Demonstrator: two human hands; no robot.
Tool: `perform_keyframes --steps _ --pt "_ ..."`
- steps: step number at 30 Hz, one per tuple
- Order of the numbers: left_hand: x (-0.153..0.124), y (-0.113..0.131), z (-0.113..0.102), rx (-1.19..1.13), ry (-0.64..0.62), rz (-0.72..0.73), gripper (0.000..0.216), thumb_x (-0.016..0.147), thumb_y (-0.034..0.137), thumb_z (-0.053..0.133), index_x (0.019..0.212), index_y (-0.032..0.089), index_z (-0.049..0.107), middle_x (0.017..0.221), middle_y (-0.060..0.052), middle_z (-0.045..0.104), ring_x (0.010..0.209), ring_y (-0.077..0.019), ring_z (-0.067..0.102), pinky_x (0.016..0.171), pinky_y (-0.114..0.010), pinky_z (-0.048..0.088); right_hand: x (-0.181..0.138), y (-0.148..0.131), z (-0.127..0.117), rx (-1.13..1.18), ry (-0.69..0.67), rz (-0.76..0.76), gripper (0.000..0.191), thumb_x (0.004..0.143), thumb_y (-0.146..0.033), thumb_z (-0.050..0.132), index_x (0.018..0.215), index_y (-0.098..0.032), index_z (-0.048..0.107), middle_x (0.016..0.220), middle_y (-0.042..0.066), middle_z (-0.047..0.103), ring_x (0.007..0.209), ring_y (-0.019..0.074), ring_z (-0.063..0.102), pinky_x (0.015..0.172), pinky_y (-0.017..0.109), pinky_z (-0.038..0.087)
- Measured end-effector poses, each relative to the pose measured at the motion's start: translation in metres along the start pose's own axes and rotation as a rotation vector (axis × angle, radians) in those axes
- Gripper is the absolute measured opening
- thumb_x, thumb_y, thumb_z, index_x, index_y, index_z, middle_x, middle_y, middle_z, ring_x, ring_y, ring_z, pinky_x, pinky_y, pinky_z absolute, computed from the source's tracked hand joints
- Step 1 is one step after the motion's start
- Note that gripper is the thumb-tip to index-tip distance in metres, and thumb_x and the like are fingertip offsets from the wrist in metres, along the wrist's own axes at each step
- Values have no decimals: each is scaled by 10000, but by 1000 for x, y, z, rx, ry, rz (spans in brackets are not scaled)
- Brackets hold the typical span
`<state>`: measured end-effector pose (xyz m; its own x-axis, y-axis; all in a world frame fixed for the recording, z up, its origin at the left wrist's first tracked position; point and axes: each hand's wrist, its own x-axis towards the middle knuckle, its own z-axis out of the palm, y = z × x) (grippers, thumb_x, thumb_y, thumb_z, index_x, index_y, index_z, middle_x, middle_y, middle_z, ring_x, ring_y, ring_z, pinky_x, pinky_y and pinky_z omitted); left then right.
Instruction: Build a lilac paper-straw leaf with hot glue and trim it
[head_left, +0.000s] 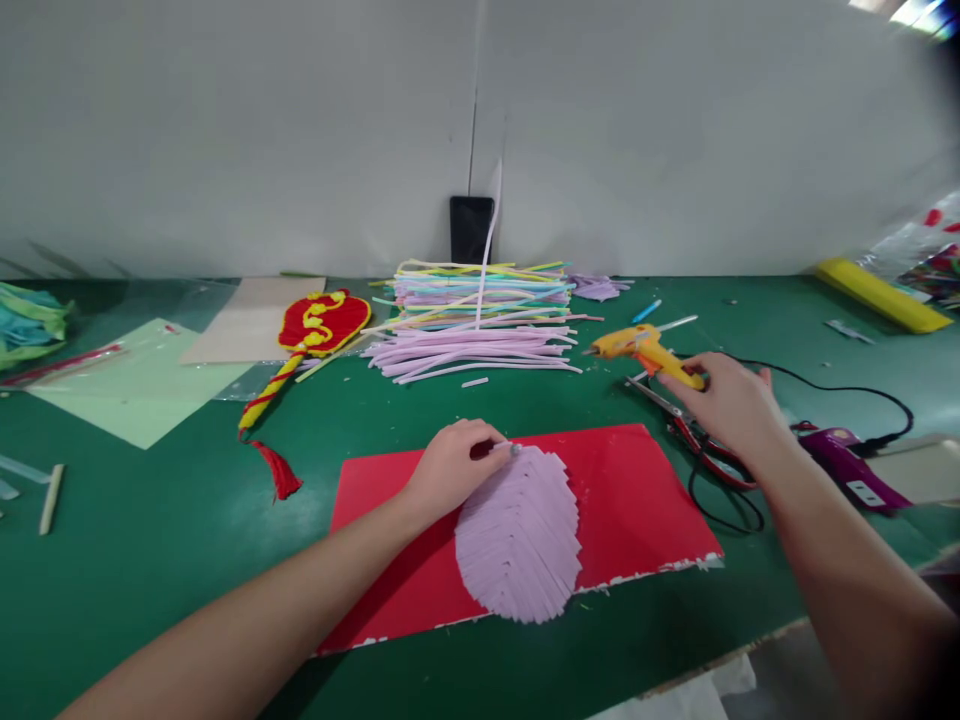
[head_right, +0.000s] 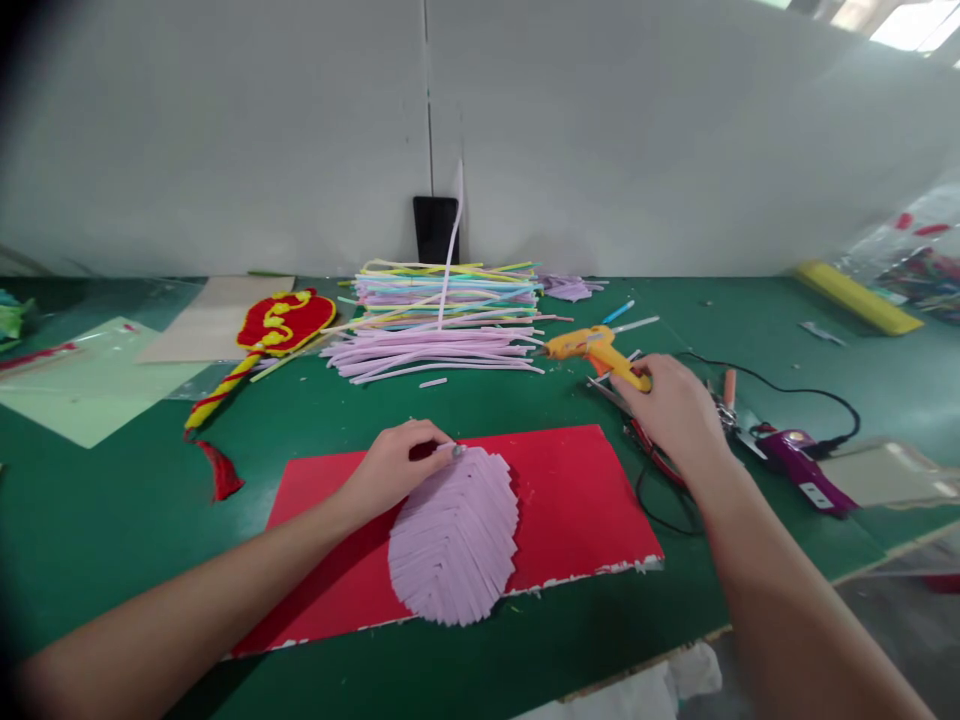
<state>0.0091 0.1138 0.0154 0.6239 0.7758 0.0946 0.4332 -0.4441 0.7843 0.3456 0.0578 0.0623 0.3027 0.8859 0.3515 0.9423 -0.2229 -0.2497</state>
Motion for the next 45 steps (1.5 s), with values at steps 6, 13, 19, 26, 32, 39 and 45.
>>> perform_keyframes --steps 6,13,19,26,32,39,45 --pt "1 2 -1 20 -6 2 189 864 321 526 801 214 669 861 5 703 832 -167 612 871 -349 404 -7 -2 28 -314 -213 -53 225 828 -386 526 859 -177 603 865 96 632 812 252 594 656 327 405" --pt "2 2 -1 36 -14 4 177 864 305 528 799 210 663 853 3 701 828 -172 603 812 -340 410 5 -14 45 -346 -236 -3 298 839 -420 477 882 -177 644 859 93 645 791 237 604 597 306 378" --pt "1 3 -2 25 -19 -12 183 862 314 530 790 208 661 846 1 700 816 -173 596 784 -334 408 13 -26 58 -353 -186 33 318 847 -406 459 906 -154 645 877 113 638 771 229 595 591 303 366" --pt "2 0 0 15 -22 -11 196 866 335 535 789 209 663 855 5 699 816 -169 594 789 -328 396 15 -19 61 -311 -87 91 343 839 -420 470 947 -138 635 932 116 645 827 239 589 658 312 397" --pt "2 -1 0 14 -17 -13 184 865 327 536 794 212 661 859 4 701 823 -171 598 784 -329 398 15 -15 50 -294 -118 124 346 826 -439 485 933 -151 644 925 119 648 808 245 592 650 320 397" --pt "3 1 0 24 -17 -12 180 860 319 536 793 211 663 855 2 703 817 -168 604 795 -330 409 9 -28 45 -317 -242 84 337 824 -445 481 917 -173 657 932 103 656 829 246 607 605 309 388" --pt "2 1 0 8 -7 -18 156 849 300 550 781 212 660 845 8 703 818 -165 611 819 -327 414 14 -46 49 -351 -291 130 376 826 -475 485 964 -174 661 929 107 645 821 262 611 611 326 415"
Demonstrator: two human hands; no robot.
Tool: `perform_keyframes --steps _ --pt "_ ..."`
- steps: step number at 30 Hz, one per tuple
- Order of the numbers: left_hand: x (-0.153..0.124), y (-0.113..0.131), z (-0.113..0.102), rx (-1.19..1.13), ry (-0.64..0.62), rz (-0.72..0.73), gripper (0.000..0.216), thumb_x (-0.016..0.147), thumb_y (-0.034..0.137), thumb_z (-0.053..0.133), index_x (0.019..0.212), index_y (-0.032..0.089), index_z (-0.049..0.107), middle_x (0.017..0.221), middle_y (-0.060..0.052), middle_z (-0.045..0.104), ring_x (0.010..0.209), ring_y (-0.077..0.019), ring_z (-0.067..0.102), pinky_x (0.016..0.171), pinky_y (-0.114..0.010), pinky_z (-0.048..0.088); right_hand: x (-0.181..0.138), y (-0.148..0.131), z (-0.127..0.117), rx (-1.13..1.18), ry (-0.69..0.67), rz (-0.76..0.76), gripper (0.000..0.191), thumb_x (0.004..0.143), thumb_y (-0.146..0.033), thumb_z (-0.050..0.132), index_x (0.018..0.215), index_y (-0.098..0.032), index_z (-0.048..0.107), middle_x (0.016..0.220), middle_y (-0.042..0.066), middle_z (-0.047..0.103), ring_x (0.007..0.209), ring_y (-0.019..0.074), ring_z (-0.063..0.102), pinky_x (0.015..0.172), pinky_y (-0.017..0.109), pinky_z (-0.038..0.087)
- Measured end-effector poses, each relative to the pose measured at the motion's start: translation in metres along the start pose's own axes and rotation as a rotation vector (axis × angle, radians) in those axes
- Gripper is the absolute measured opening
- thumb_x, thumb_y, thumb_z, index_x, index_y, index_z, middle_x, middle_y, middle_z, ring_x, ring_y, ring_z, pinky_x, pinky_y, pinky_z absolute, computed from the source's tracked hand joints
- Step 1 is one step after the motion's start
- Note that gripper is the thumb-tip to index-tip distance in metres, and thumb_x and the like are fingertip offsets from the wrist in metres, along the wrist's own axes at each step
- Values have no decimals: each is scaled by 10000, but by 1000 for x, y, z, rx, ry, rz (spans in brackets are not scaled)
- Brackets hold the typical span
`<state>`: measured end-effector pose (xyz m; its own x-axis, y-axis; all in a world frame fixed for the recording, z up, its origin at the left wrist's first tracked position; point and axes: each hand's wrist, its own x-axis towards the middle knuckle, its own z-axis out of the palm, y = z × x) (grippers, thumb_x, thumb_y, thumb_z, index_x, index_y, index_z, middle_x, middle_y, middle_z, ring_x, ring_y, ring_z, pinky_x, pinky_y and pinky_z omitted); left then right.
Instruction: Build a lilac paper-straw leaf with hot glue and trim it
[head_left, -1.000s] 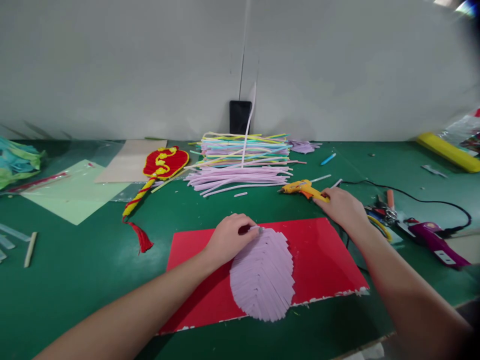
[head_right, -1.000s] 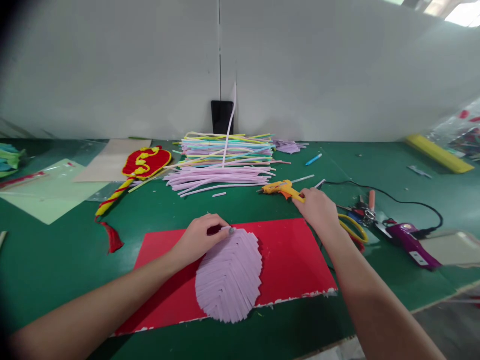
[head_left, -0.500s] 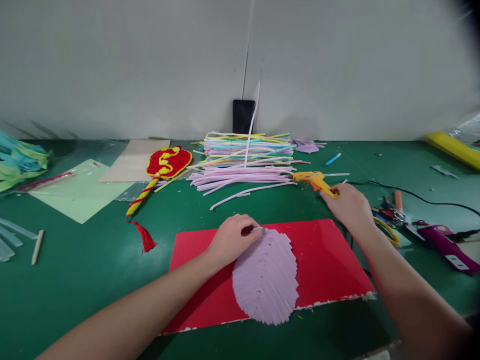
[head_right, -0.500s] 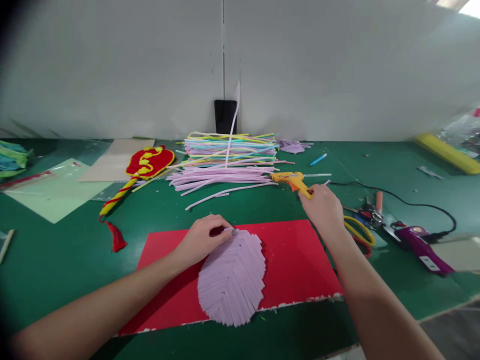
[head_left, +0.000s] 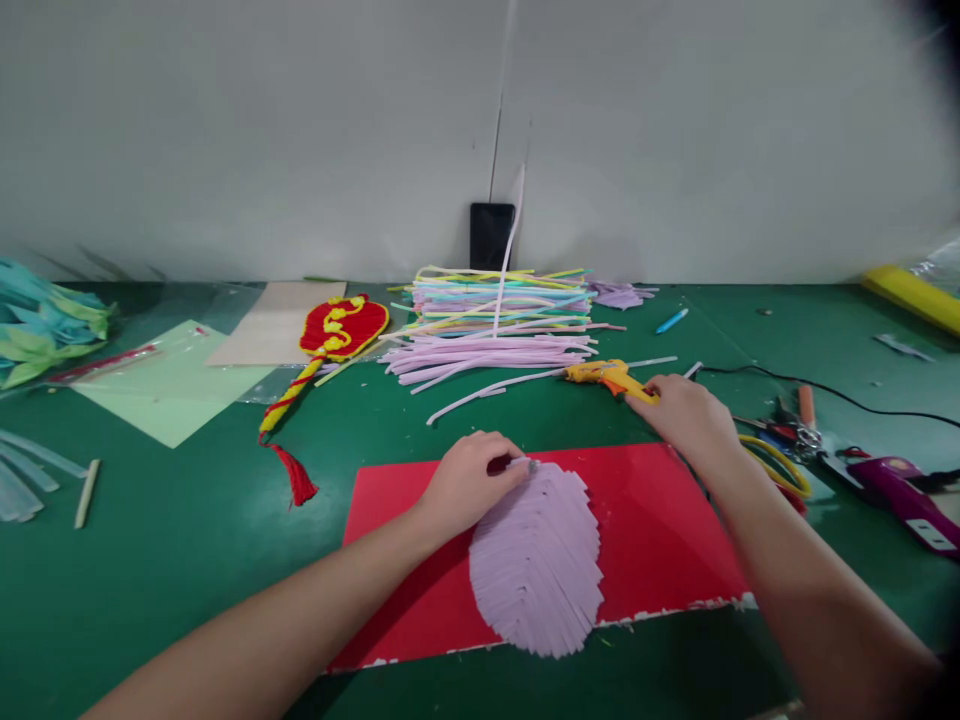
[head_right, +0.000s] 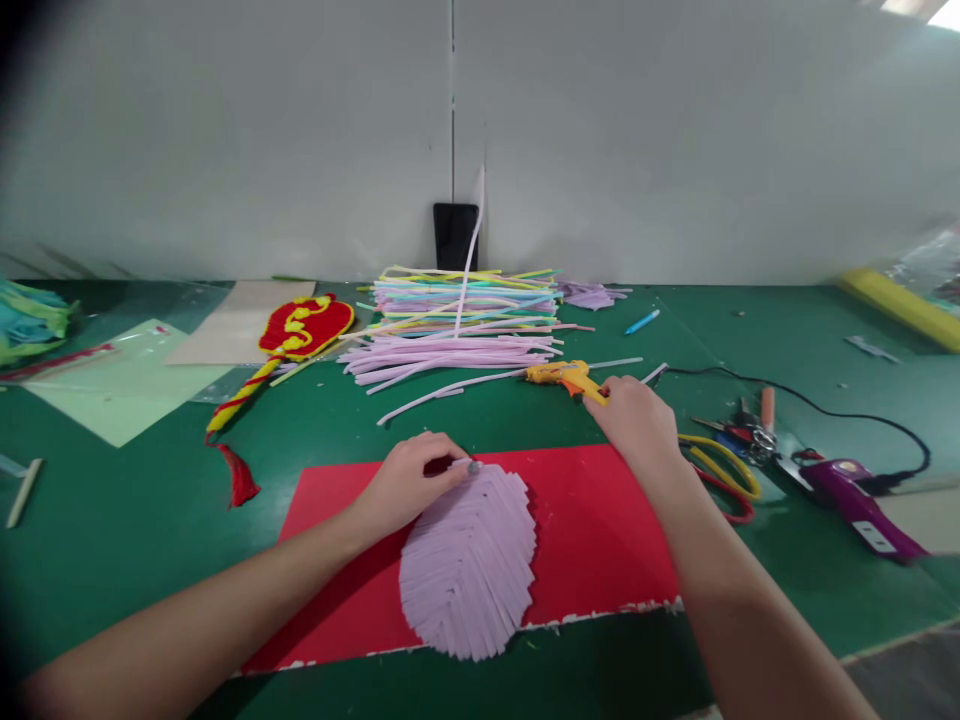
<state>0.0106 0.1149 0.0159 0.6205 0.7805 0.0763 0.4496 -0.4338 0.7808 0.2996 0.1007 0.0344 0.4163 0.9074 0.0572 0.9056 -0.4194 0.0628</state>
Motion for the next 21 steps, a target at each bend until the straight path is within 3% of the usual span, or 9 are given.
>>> perform_keyframes --steps 2,5,8,10,13,21 --pt "0 -1 0 -7 1 -1 139 843 287 558 788 213 662 852 9 704 829 -166 612 831 -327 410 0 -3 -2 -40 16 -42 415 807 -500 518 975 -150 664 946 135 620 851 287 601 640 352 437" --pt "-1 -1 1 -19 -3 -1 130 840 282 563 793 218 666 864 11 705 837 -167 612 831 -325 406 1 -16 -7 -3 148 -114 409 798 -467 558 1009 -131 656 979 157 584 908 310 575 696 387 461" --pt "0 -1 1 -20 -3 -4 132 841 278 564 789 215 667 848 12 702 827 -167 607 822 -326 400 2 -44 -13 253 229 -360 227 826 -309 559 971 -163 655 946 102 587 890 242 580 785 354 465" --pt "-1 0 0 -17 0 -6 138 843 286 566 790 209 669 838 8 700 822 -169 602 807 -324 399 3 -68 -14 404 171 -553 131 844 -244 544 878 -181 654 936 71 605 894 202 585 818 319 461" --pt "-1 0 0 -12 3 4 155 849 298 563 794 201 669 838 1 700 813 -169 598 785 -318 400 4 -101 -11 358 111 -704 154 877 -203 497 883 -173 648 943 68 622 931 196 578 844 318 446" --pt "-1 -2 1 20 -4 23 171 853 312 558 798 193 668 845 -5 700 816 -168 600 804 -323 399 16 -145 -4 223 39 -754 244 912 -151 412 922 -131 656 940 103 642 926 208 580 842 321 426"
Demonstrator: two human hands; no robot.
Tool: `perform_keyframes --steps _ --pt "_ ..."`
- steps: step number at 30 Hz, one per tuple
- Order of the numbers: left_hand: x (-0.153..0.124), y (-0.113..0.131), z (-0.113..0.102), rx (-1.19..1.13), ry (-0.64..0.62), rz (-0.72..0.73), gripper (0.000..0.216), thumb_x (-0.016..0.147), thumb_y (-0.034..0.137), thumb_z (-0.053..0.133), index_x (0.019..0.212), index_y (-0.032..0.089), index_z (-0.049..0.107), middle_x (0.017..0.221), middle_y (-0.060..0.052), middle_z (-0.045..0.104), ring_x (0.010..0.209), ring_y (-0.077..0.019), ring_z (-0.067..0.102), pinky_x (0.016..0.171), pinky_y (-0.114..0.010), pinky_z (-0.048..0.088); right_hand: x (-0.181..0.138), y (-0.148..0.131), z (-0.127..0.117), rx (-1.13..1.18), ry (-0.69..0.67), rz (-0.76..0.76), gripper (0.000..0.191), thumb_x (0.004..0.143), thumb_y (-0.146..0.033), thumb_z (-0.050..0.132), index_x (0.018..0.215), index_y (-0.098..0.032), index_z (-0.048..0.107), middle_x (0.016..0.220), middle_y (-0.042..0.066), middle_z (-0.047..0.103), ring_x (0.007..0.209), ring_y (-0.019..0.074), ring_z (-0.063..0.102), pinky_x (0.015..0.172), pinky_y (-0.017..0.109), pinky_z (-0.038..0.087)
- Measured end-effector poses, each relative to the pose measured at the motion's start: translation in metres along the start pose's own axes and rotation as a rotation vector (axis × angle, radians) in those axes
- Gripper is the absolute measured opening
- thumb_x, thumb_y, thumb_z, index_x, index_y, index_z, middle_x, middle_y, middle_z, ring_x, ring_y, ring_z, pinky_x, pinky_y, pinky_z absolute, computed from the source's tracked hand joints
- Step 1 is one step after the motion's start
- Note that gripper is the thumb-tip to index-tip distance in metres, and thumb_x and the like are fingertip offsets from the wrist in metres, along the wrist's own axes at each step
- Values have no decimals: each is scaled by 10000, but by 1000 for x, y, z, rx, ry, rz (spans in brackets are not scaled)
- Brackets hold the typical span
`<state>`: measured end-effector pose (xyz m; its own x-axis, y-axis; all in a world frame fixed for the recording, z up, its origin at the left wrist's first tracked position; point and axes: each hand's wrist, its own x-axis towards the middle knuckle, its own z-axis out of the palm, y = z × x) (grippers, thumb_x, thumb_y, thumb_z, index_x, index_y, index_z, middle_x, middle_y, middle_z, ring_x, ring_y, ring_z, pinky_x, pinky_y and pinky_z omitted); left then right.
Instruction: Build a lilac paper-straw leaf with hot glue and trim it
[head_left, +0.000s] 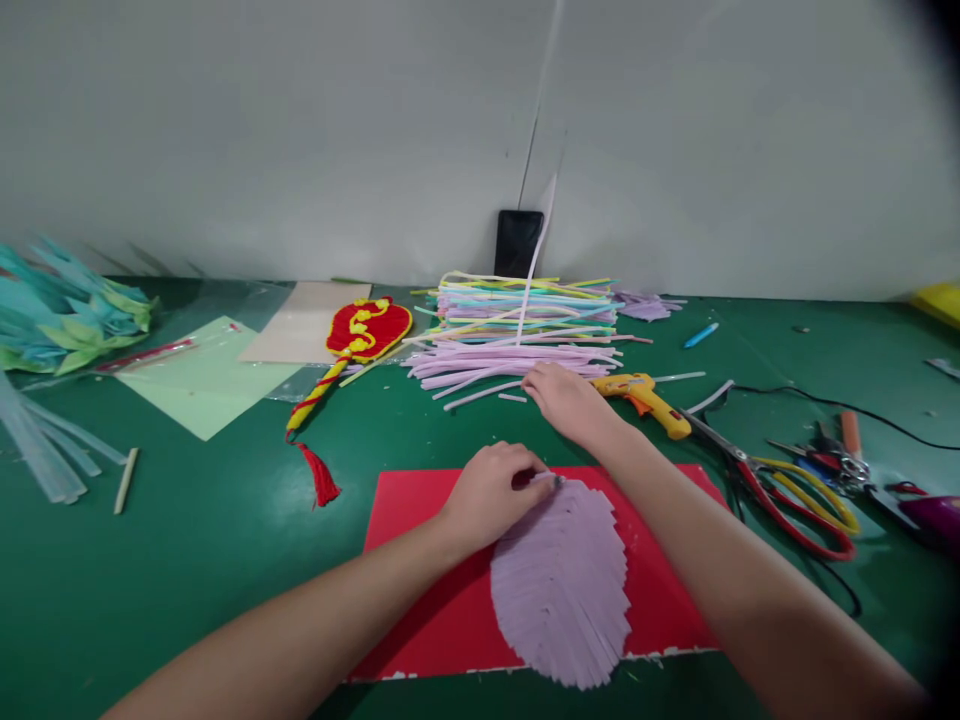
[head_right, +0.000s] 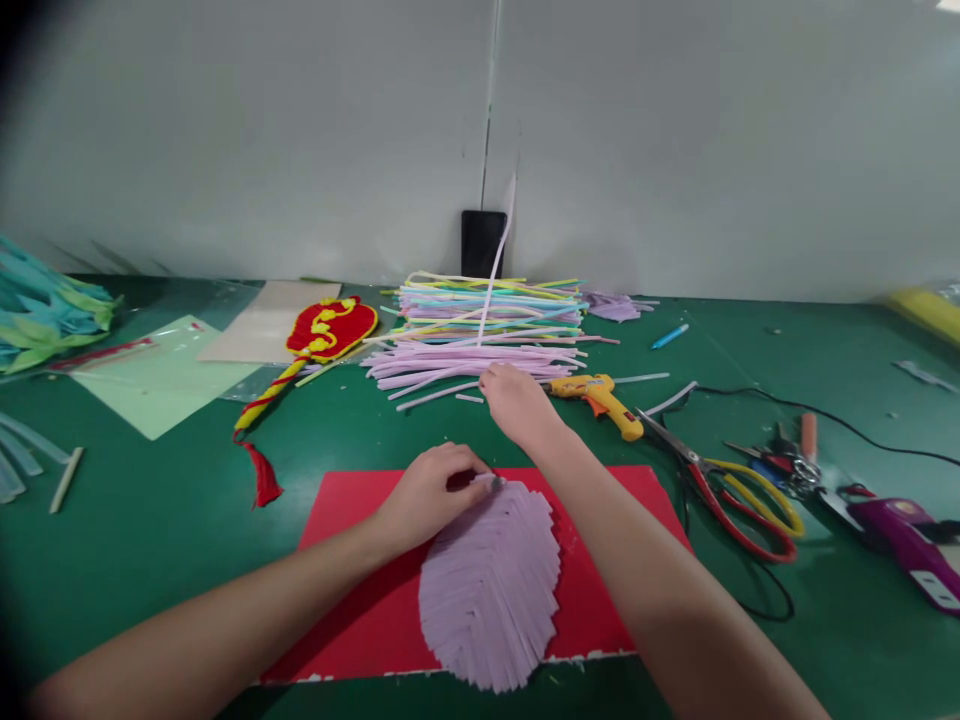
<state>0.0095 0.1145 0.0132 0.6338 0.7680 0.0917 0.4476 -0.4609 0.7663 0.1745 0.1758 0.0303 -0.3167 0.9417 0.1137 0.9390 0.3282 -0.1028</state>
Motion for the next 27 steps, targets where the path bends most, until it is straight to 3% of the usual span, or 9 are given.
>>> perform_keyframes --steps 10,15,18,22,27 --pt "0 0 0 10 7 2 156 849 307 562 799 202 666 851 -7 704 818 -172 601 799 -322 410 13 1 6 1 -4 44 296 907 -150 399 1089 -104 627 1062 147 596 1013 250 560 879 357 427" --pt "0 1 -1 2 -4 -9 171 854 310 555 797 196 669 846 -8 704 807 -168 601 813 -324 406 -2 -1 -2 65 33 17 285 903 -165 415 1075 -156 643 1014 94 626 964 202 585 876 316 435" --pt "-1 1 -1 -8 -5 -13 169 854 309 557 800 197 671 847 -7 703 809 -169 597 795 -320 407 -22 5 -11 92 153 97 279 898 -163 404 1050 -168 638 1017 86 626 975 204 576 883 325 429" --pt "-1 2 -2 -6 -18 -17 158 853 296 555 800 202 670 846 -1 699 804 -165 591 783 -317 406 -58 34 -19 77 355 277 216 859 -220 472 970 -170 651 947 89 631 903 225 573 849 343 437" --pt "0 3 -3 -12 -28 -48 154 856 296 549 786 210 656 846 10 697 809 -163 593 807 -326 397 -104 93 -19 -157 287 541 363 837 -402 506 1052 -146 644 994 129 623 940 278 553 830 382 429"
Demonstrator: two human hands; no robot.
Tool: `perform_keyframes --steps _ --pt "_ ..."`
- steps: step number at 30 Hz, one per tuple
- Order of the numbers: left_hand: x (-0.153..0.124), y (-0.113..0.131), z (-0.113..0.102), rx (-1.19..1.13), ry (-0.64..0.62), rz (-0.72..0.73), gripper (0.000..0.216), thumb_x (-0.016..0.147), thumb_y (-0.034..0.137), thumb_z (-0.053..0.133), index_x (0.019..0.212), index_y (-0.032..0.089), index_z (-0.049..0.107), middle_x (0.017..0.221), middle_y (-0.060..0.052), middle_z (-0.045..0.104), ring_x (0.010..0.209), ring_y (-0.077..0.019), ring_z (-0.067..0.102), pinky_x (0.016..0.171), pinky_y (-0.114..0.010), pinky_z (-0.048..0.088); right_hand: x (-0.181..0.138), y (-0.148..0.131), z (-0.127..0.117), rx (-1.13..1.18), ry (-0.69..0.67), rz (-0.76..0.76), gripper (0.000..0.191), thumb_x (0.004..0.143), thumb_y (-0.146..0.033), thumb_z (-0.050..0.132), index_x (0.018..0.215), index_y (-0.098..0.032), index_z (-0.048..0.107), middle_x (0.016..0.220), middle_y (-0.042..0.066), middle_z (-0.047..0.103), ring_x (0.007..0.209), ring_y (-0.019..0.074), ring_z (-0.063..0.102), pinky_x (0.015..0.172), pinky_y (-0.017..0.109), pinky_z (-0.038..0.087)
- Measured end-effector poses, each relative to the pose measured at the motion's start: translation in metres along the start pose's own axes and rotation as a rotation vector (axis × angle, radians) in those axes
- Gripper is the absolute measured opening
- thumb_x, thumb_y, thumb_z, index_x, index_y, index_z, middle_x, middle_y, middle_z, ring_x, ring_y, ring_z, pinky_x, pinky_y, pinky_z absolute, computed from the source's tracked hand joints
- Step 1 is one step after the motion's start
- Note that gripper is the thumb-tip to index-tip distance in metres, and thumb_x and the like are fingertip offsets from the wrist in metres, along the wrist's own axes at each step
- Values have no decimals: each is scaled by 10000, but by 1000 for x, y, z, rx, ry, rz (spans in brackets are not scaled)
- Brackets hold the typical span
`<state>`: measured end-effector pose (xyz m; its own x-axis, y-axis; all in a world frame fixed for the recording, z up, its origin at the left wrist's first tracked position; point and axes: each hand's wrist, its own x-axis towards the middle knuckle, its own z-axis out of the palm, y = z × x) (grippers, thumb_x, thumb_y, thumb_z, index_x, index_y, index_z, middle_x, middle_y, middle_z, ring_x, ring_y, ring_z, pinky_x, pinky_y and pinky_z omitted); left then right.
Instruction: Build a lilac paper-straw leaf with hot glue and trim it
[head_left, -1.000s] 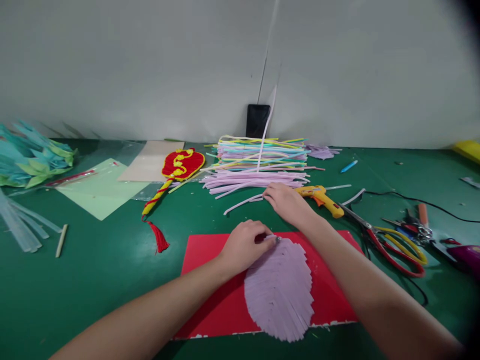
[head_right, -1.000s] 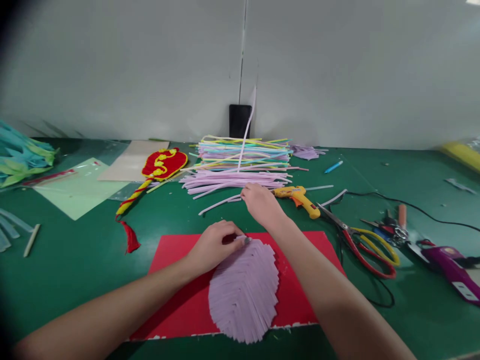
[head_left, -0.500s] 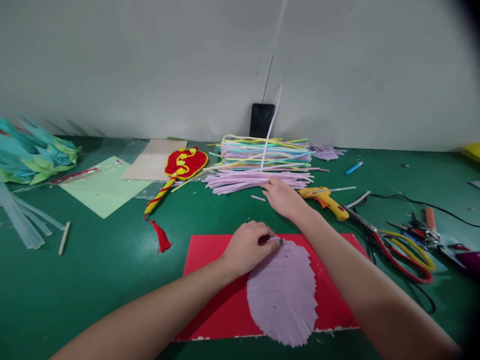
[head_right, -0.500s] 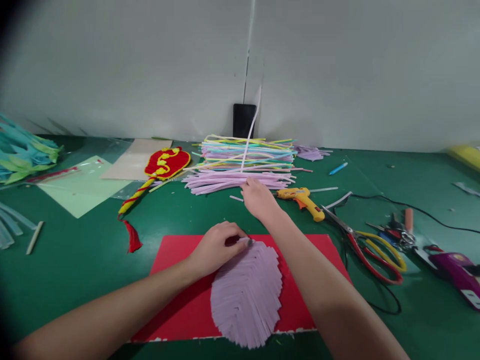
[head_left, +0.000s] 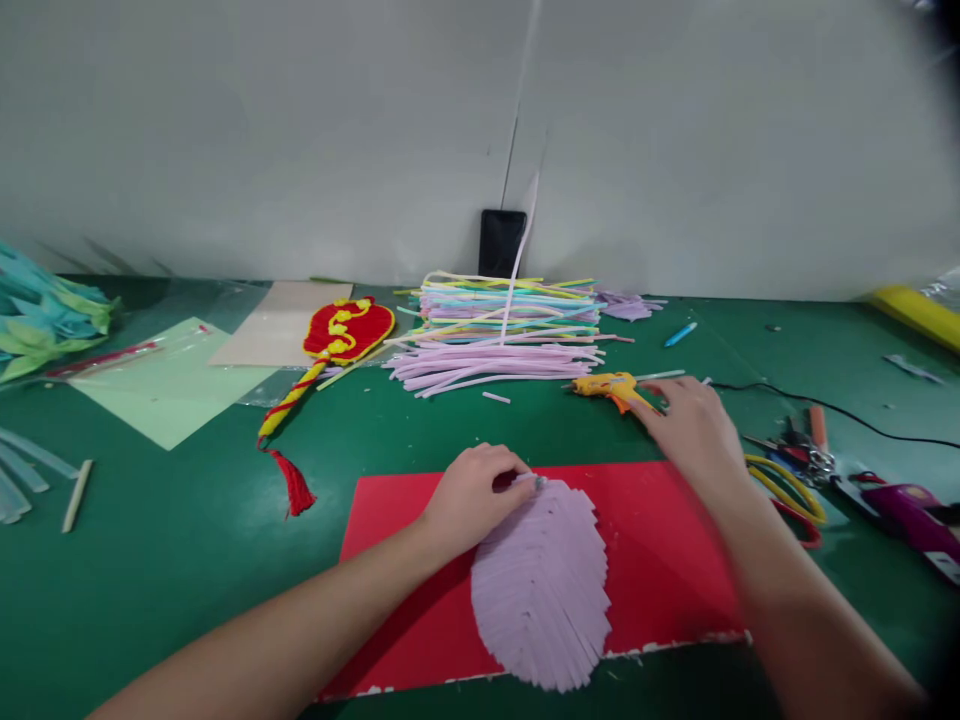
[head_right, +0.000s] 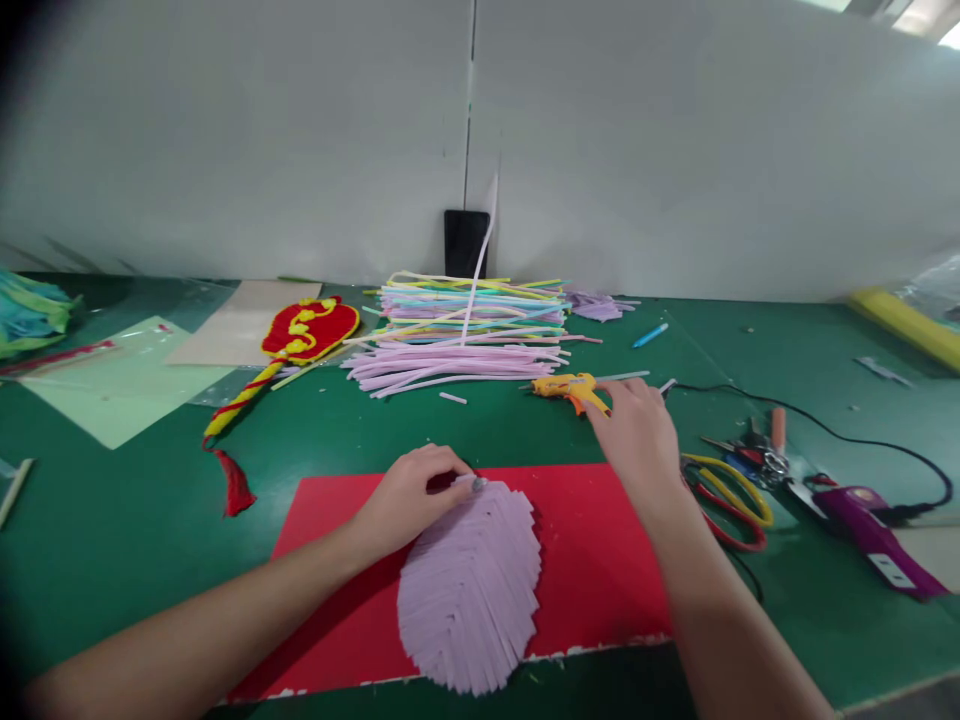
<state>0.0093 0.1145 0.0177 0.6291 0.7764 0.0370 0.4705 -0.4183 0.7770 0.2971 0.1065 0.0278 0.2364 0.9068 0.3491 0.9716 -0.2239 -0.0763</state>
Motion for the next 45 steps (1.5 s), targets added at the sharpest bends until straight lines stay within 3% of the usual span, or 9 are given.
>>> perform_keyframes --steps 4,11,17,22,29,36,45 --pt "0 1 0 12 9 6 150 852 295 553 774 214 651 834 11 695 793 -166 581 775 -327 399 -6 29 10 -34 -139 56 445 827 -499 477 1030 -145 655 920 119 637 874 261 572 804 376 427" --pt "1 2 -1 7 -2 -2 153 854 293 555 771 210 653 820 12 691 778 -161 575 786 -331 394 -12 14 23 -17 -142 151 374 831 -433 458 964 -134 637 903 114 628 844 253 576 735 346 429" --pt "1 0 0 6 0 -3 160 858 307 549 784 214 656 837 11 694 799 -162 588 830 -343 390 -8 23 0 77 -72 200 342 829 -438 479 956 -156 624 915 120 612 857 258 573 763 348 430" --pt "0 1 -1 2 5 -6 161 854 297 545 775 212 656 823 7 694 781 -162 580 784 -331 401 -5 36 -25 -14 -137 271 360 846 -441 470 970 -143 631 971 174 605 899 304 575 742 365 411" --pt "0 1 0 2 11 -1 144 848 287 559 764 215 651 823 13 696 779 -161 580 776 -323 396 -9 37 -24 -86 -259 211 319 840 -404 506 951 -142 651 955 153 629 896 304 584 739 368 414" --pt "1 1 0 2 -3 -7 149 852 302 555 780 218 654 833 15 695 795 -164 583 800 -336 400 -9 28 0 -149 -236 127 333 851 -439 456 922 -176 646 910 109 638 855 279 600 690 357 423" --pt "0 0 1 -2 -5 7 152 851 302 558 790 208 661 849 10 691 816 -163 590 846 -342 395 1 35 10 -187 -221 51 357 856 -439 450 935 -151 646 857 111 626 803 259 595 672 336 417"
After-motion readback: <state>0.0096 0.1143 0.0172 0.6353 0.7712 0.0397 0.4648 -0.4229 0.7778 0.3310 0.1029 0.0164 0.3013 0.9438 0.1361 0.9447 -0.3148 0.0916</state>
